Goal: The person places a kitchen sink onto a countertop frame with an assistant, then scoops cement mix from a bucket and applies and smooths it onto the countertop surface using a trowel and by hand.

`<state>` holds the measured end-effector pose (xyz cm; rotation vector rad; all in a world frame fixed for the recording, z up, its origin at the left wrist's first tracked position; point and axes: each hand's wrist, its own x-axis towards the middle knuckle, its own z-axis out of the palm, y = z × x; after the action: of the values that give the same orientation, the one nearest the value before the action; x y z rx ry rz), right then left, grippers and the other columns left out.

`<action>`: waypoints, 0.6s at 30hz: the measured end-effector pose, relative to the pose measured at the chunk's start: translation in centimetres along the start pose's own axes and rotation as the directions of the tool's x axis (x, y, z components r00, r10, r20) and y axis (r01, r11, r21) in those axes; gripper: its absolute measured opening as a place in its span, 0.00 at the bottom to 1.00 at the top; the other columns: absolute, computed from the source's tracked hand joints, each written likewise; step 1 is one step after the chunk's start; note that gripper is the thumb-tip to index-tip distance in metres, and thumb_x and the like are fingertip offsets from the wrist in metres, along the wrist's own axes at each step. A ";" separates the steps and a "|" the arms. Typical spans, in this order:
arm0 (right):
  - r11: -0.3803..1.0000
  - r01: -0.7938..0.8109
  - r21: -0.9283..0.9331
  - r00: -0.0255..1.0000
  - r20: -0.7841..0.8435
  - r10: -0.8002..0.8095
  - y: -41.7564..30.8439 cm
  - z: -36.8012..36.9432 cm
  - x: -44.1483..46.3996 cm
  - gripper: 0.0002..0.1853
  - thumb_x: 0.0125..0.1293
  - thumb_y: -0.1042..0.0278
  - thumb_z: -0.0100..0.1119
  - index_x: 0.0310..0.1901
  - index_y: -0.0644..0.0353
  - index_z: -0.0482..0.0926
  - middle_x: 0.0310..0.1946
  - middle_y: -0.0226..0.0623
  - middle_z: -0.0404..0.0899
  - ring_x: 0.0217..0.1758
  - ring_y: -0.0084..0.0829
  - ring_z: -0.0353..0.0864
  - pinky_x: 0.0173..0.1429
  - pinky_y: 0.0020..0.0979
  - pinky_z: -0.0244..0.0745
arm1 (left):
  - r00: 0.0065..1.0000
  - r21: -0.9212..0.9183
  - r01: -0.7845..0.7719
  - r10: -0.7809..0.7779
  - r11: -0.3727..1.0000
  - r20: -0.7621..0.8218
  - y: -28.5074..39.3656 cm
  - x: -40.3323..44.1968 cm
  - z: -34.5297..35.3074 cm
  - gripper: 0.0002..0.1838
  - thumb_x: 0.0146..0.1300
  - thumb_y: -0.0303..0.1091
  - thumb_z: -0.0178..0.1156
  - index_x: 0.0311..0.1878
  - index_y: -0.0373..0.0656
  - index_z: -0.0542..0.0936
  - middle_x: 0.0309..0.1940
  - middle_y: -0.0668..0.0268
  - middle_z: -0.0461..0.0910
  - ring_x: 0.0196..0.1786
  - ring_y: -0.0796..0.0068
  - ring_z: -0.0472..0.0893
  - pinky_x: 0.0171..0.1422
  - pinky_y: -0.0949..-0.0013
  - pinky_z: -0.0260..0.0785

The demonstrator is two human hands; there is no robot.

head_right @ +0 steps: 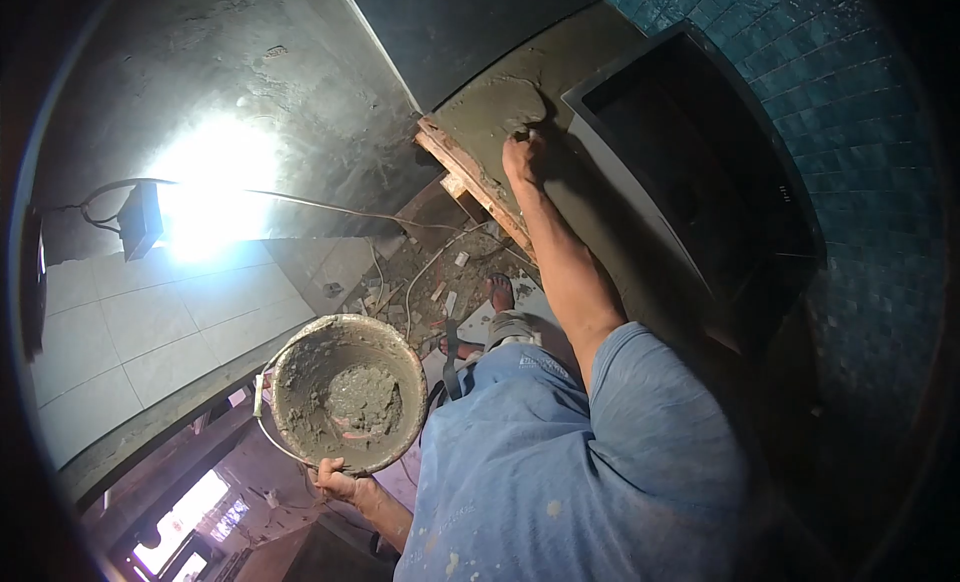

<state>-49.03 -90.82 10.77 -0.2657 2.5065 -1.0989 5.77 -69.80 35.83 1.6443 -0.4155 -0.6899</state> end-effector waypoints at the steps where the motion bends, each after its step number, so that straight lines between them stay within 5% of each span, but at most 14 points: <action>1: 0.999 0.027 -0.026 0.996 -0.085 -0.029 0.0 0.7 0.0 0.31 0.66 0.48 0.58 0.62 0.64 0.72 0.63 0.55 0.72 0.66 0.50 0.73 0.68 0.44 0.68 | 1.000 -0.015 -0.006 0.006 1.000 0.011 -0.2 0.3 -0.1 0.27 0.30 0.26 0.52 0.41 0.30 0.76 0.40 0.58 0.75 0.41 0.61 0.74 0.50 0.65 0.70; 4: 0.953 0.236 -0.191 0.948 -0.171 -0.270 -2.2 0.5 -1.3 0.30 0.66 0.48 0.57 0.55 0.70 0.76 0.53 0.60 0.79 0.60 0.54 0.77 0.66 0.46 0.69 | 0.999 0.006 -0.003 0.003 1.000 0.033 0.8 -0.8 1.1 0.24 0.31 0.22 0.51 0.40 0.33 0.76 0.38 0.63 0.74 0.40 0.64 0.75 0.49 0.67 0.70; 7: 0.987 -0.153 0.053 0.983 0.116 0.146 2.0 6.4 5.0 0.30 0.70 0.42 0.50 0.52 0.67 0.75 0.41 0.53 0.82 0.44 0.44 0.85 0.46 0.41 0.80 | 1.000 0.056 -0.014 0.014 0.998 -0.008 0.7 -0.2 0.7 0.22 0.30 0.25 0.53 0.37 0.31 0.77 0.38 0.61 0.75 0.40 0.63 0.74 0.50 0.68 0.69; 9: 0.964 -0.190 0.187 0.982 0.051 0.183 7.4 9.8 8.4 0.30 0.70 0.40 0.49 0.49 0.67 0.75 0.32 0.49 0.83 0.33 0.40 0.86 0.37 0.39 0.79 | 1.000 0.056 -0.014 0.014 0.998 0.009 -0.1 0.5 -0.3 0.23 0.30 0.24 0.52 0.38 0.31 0.77 0.38 0.61 0.76 0.40 0.63 0.74 0.50 0.68 0.69; 12: 0.929 -0.227 0.293 0.962 -0.081 0.260 4.0 7.2 -0.1 0.32 0.70 0.37 0.48 0.44 0.67 0.76 0.27 0.45 0.82 0.27 0.35 0.83 0.32 0.35 0.76 | 1.000 0.027 0.009 -0.009 1.000 -0.009 0.2 -0.4 0.3 0.24 0.30 0.23 0.52 0.39 0.31 0.77 0.38 0.61 0.76 0.41 0.63 0.75 0.50 0.67 0.69; 13: 0.884 -0.296 0.363 0.949 0.008 0.314 4.1 7.0 -1.1 0.29 0.70 0.38 0.50 0.39 0.65 0.76 0.24 0.41 0.80 0.23 0.34 0.80 0.29 0.35 0.74 | 1.000 0.010 0.017 -0.017 1.000 -0.019 0.5 -0.7 0.7 0.24 0.30 0.23 0.52 0.39 0.31 0.77 0.38 0.61 0.76 0.41 0.62 0.75 0.50 0.67 0.69; 15: 0.949 0.166 0.268 0.957 -0.275 -0.090 6.8 11.4 2.9 0.27 0.71 0.41 0.51 0.36 0.63 0.75 0.22 0.38 0.77 0.20 0.32 0.76 0.24 0.34 0.70 | 0.995 0.005 0.028 -0.028 1.000 -0.098 -0.1 -0.2 0.3 0.25 0.30 0.22 0.52 0.40 0.31 0.77 0.38 0.61 0.76 0.41 0.62 0.76 0.50 0.67 0.69; 18: 0.720 -0.233 0.653 0.972 0.163 0.168 -2.9 4.0 1.9 0.20 0.72 0.47 0.53 0.32 0.57 0.71 0.20 0.32 0.70 0.15 0.26 0.69 0.15 0.32 0.61 | 0.999 0.022 0.022 -0.021 1.000 -0.048 -0.7 0.8 -0.8 0.25 0.29 0.23 0.53 0.40 0.32 0.77 0.37 0.61 0.76 0.40 0.62 0.76 0.49 0.67 0.70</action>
<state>-48.95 -96.08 9.92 0.1612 1.8313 -1.7479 6.78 -69.56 35.10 1.6852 -0.3734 -0.6630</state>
